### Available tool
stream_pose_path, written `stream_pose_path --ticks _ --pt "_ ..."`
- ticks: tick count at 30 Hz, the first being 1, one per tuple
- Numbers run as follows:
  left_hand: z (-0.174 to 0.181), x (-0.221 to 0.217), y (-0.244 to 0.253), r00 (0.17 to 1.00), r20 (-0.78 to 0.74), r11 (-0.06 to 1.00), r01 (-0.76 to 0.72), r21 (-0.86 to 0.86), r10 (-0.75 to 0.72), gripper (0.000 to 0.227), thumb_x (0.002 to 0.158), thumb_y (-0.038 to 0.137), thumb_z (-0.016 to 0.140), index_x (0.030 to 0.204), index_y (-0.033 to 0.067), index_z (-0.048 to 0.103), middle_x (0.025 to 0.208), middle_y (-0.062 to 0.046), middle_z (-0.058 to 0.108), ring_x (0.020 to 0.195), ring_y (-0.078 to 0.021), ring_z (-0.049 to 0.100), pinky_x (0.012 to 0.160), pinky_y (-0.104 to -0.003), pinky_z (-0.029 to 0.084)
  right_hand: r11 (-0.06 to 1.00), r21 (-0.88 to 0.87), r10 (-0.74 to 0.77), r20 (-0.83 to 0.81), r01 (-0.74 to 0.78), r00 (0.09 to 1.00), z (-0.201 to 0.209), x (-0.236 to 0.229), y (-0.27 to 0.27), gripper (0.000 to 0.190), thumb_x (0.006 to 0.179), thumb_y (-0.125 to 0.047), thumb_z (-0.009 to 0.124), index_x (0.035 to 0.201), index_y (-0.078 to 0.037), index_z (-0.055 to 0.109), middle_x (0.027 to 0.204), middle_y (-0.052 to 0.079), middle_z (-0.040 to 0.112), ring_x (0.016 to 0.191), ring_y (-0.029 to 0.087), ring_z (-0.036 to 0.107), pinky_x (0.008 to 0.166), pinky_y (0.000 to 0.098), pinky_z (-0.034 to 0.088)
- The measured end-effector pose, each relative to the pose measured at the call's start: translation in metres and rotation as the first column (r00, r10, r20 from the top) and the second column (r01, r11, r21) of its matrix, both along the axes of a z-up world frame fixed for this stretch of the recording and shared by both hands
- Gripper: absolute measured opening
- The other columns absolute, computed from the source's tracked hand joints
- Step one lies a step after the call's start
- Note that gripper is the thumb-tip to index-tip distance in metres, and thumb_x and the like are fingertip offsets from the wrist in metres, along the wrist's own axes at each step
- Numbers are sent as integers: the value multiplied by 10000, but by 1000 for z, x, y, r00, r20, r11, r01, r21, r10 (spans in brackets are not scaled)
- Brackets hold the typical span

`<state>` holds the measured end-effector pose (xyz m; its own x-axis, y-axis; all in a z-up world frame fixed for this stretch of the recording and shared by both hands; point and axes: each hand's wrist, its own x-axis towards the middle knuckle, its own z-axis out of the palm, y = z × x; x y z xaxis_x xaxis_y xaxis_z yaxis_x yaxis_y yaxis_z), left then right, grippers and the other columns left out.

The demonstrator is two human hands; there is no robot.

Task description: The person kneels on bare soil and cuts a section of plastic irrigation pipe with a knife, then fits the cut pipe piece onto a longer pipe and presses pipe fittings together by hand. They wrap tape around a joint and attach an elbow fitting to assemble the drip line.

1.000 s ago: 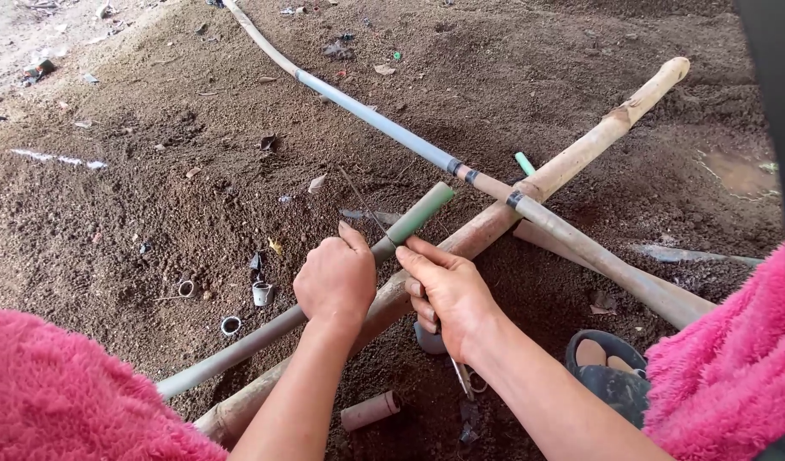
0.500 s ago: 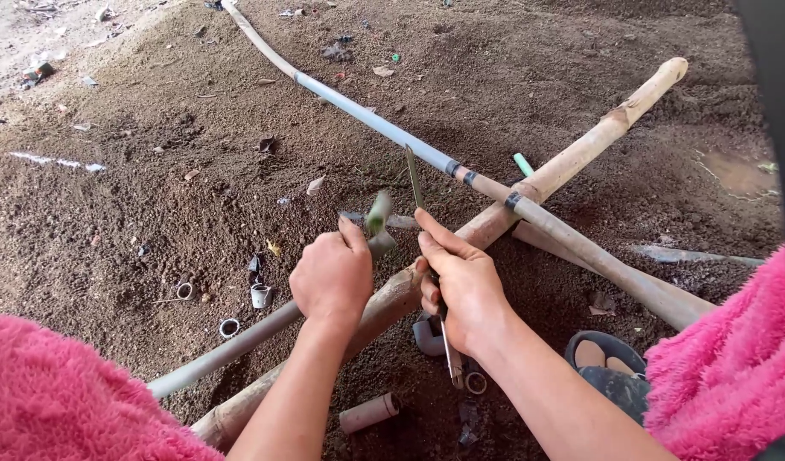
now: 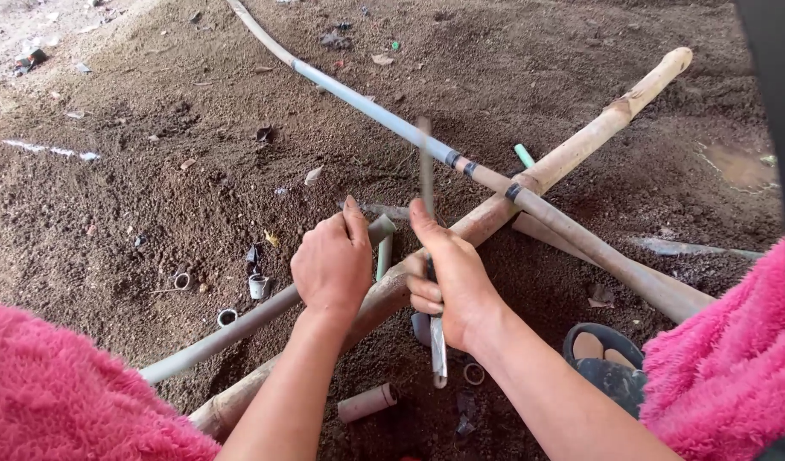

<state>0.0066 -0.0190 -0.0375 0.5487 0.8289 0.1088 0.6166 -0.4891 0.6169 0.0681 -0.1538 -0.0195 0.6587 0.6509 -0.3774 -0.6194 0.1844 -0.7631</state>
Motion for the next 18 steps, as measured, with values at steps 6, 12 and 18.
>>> stream_pose_path --ticks 6,12,18 --pt "-3 -18 1 991 113 972 -44 -231 72 360 1093 424 374 1183 298 699 1065 -168 793 1139 -438 730 993 -580 566 966 -259 3 32 6 999 0 -17 16 534 1025 -530 704 1105 -29 536 666 -55 281 416 27 221 371 220 169" --pt "-63 -55 81 837 -185 792 -383 475 515 481 1023 547 500 1024 163 790 981 -216 762 995 -451 718 800 -617 469 950 -306 -51 15 53 999 -9 -24 33 417 1041 -448 689 1093 -115 443 656 -17 385 415 43 238 371 235 163" --pt "-26 -137 126 245 214 322 -793 -517 946 605 1005 257 586 1562 47 478 1526 -291 360 1473 -406 240 1226 -700 -4 946 -303 -83 116 115 990 23 -28 44 343 961 -343 722 994 -147 443 613 -34 318 399 61 267 372 233 194"
